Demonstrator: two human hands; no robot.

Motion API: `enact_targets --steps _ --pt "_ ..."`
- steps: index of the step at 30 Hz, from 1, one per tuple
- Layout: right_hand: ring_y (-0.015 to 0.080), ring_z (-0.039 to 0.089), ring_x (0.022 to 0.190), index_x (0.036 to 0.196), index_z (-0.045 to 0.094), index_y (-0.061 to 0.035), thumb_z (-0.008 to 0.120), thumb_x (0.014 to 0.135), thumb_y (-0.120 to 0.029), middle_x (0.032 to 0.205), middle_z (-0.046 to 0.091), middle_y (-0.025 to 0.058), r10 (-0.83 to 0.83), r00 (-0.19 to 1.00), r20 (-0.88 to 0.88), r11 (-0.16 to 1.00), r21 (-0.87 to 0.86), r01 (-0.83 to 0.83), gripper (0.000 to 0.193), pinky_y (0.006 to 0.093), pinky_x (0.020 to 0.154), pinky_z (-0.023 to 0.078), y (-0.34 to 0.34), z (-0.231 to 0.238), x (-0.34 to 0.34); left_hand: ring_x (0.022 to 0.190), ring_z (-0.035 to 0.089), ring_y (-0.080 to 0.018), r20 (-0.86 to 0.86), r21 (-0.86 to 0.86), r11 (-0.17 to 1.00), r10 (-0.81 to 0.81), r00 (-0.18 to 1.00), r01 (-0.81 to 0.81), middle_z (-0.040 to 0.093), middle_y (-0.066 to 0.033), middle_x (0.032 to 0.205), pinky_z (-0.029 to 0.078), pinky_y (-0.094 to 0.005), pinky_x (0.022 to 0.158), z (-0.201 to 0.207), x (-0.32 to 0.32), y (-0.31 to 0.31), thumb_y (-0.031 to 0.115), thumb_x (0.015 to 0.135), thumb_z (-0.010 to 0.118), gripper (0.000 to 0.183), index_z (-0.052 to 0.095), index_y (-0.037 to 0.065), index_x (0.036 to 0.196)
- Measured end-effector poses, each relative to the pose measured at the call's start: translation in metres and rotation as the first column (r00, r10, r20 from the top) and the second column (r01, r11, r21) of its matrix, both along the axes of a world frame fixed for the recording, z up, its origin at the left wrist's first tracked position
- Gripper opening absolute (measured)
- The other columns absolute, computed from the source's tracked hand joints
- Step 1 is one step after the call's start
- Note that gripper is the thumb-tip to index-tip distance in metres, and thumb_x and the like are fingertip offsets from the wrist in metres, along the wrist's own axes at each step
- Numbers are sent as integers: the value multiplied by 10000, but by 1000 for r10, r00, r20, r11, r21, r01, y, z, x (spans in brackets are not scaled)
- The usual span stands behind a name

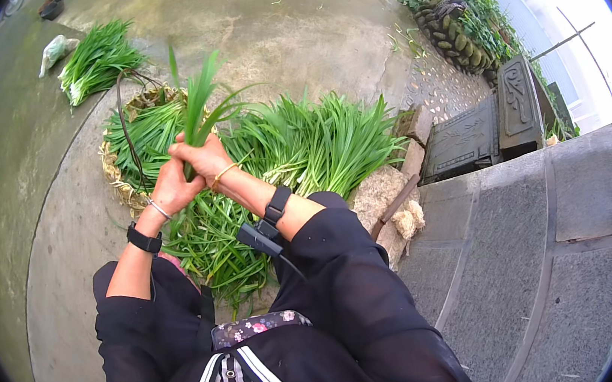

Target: The recorder is sitting outdoors sorting bunches of green vegetables, likely scallions or chives, from a pile into a wicker basket.

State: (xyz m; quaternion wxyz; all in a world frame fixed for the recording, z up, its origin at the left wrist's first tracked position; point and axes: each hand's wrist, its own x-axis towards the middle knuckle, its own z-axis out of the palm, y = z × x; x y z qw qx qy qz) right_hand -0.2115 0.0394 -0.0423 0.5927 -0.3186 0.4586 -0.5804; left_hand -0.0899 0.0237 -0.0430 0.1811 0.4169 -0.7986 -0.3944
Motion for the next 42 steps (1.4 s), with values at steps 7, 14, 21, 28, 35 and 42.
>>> enact_targets --steps 7,14,21,28,35,42 --pt "221 632 564 865 525 5 588 778 -58 641 589 86 -347 923 -164 937 -110 333 124 330 509 517 -10 55 -116 834 626 -174 -227 74 994 94 969 -79 630 -124 965 509 -300 754 14 15 -15 199 784 679 421 527 22 1134" --pt "248 624 542 835 521 5 632 768 -59 640 554 105 -464 734 -496 792 138 594 145 362 452 534 78 45 -268 689 609 -140 -236 57 980 201 951 -193 646 -99 882 509 -280 654 13 29 -22 189 795 648 364 545 38 1111" --pt "259 609 786 990 556 90 782 671 -253 900 606 185 -220 532 -817 643 289 709 520 383 667 518 142 -38 -317 659 627 -172 -214 59 974 225 950 -218 660 -104 849 512 -300 642 12 36 -24 217 775 654 379 555 26 1087" --pt "356 576 1001 1181 478 68 778 650 -285 1062 595 229 -368 -580 -727 753 -599 273 704 410 885 453 60 9 -282 723 636 -148 -471 341 827 562 680 -447 645 -108 928 498 -252 665 31 59 -45 143 855 603 293 530 28 1114" --pt "329 574 1022 1128 576 -58 652 709 -208 1093 605 181 161 -42 -986 831 159 -534 451 397 890 456 -148 -72 -100 732 636 -166 -524 746 586 810 264 -316 631 -105 920 514 -272 684 40 95 -47 150 897 526 215 519 41 1082" --pt "350 489 1139 1244 423 -47 545 753 -52 1276 460 174 75 -376 -924 809 277 -518 506 412 929 416 -245 -198 5 689 606 -156 -488 758 568 820 299 -321 615 -97 889 501 -275 665 65 110 -15 117 889 518 217 515 21 1084"
